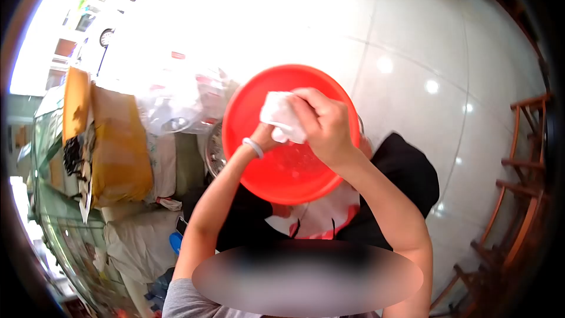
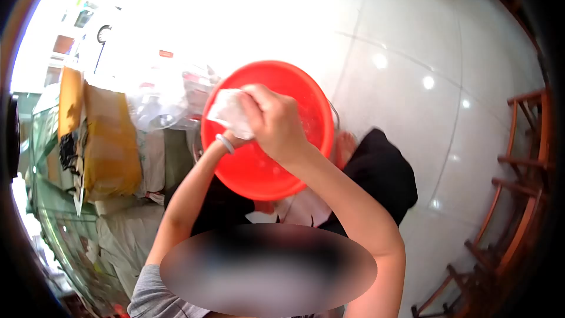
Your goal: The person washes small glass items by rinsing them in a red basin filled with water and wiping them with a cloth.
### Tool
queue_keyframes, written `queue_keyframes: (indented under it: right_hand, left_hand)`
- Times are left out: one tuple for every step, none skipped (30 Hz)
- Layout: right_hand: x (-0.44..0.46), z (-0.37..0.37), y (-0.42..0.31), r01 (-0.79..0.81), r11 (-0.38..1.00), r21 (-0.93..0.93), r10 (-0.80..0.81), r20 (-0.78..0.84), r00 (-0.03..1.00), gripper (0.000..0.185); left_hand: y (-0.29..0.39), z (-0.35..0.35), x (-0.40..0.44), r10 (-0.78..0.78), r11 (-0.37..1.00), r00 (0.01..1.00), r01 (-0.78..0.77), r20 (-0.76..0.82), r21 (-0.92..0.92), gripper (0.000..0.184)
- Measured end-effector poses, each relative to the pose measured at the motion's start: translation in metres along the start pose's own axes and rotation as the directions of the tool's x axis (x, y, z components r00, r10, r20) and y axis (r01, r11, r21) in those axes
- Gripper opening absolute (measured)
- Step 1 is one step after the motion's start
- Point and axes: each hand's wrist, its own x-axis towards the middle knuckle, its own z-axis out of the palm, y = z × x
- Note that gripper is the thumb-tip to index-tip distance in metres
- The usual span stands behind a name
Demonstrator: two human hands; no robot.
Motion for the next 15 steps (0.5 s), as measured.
queue_keyframes:
  right_hand:
    - [0.0,0.002,0.001,-0.008,1.0,-0.022,0.008,-0.012,1.0,0.012]
    - [0.0,0.002,0.002,-0.006,0.998,-0.057,0.005,-0.011,1.0,0.012]
    - [0.002,0.003,0.004,0.006,0.996,-0.09,-0.006,-0.007,1.0,0.012]
    - [0.002,0.006,0.005,0.025,0.991,-0.128,-0.027,-0.008,1.0,0.013]
    - [0.003,0.006,0.006,0.044,0.985,-0.17,-0.046,-0.008,0.999,0.013]
    - [0.006,0.006,0.004,0.103,0.981,-0.162,-0.1,0.023,0.995,0.013]
    - [0.002,0.007,0.004,0.053,0.989,-0.136,-0.052,0.009,0.999,0.015]
    - [-0.003,0.009,0.005,-0.017,0.994,-0.109,0.018,0.001,1.0,0.016]
    - [-0.005,0.01,0.008,-0.018,0.994,-0.105,0.02,0.018,1.0,0.016]
    - [-0.006,0.01,0.011,-0.026,0.988,-0.15,0.03,0.025,0.999,0.017]
    - [-0.005,0.01,0.015,-0.028,0.979,-0.2,0.035,0.032,0.999,0.018]
    - [-0.003,0.012,0.023,-0.03,0.98,-0.194,0.035,0.024,0.999,0.018]
    - [-0.005,0.017,0.028,-0.026,0.982,-0.188,0.032,0.032,0.999,0.018]
    - [-0.006,0.022,0.032,-0.053,0.981,-0.189,0.063,0.051,0.997,0.019]
    - [-0.006,0.022,0.033,-0.078,0.976,-0.203,0.094,0.071,0.993,0.019]
  left_hand:
    - [-0.002,0.0,-0.004,-0.337,0.832,0.937,0.341,0.089,-0.438,0.03]
    - [-0.029,0.021,-0.013,-0.367,0.92,0.91,0.386,0.191,-0.07,0.024]
    - [-0.056,0.043,-0.022,-0.393,0.885,0.872,0.273,0.292,0.376,0.02]
    - [-0.082,0.064,-0.031,-0.414,0.747,0.823,0.064,0.388,0.662,0.021]
    - [-0.02,0.037,-0.032,-0.546,0.703,0.738,0.148,0.395,0.696,0.024]
    - [0.014,0.023,-0.027,-0.641,0.72,0.727,0.46,0.245,0.52,0.029]
    - [0.016,0.019,-0.029,-0.591,0.784,0.774,0.486,0.225,0.387,0.031]
    - [0.019,0.015,-0.031,-0.538,0.837,0.818,0.489,0.204,0.246,0.033]
    - [0.051,-0.002,-0.03,-0.48,0.877,0.842,0.47,0.246,0.1,0.034]
    - [0.049,-0.005,-0.036,-0.487,0.873,0.841,0.477,0.236,0.099,0.034]
    - [0.044,-0.004,-0.039,-0.506,0.815,0.838,0.542,0.203,-0.207,0.032]
    - [0.038,-0.002,-0.042,-0.527,0.681,0.831,0.537,0.176,-0.498,0.031]
    - [0.028,0.003,-0.051,-0.533,0.68,0.83,0.537,0.167,-0.499,0.031]
    - [0.012,0.016,-0.061,-0.497,0.867,0.835,0.487,0.236,0.103,0.03]
    - [-0.006,0.032,-0.065,-0.499,0.737,0.809,0.206,0.312,0.644,0.028]
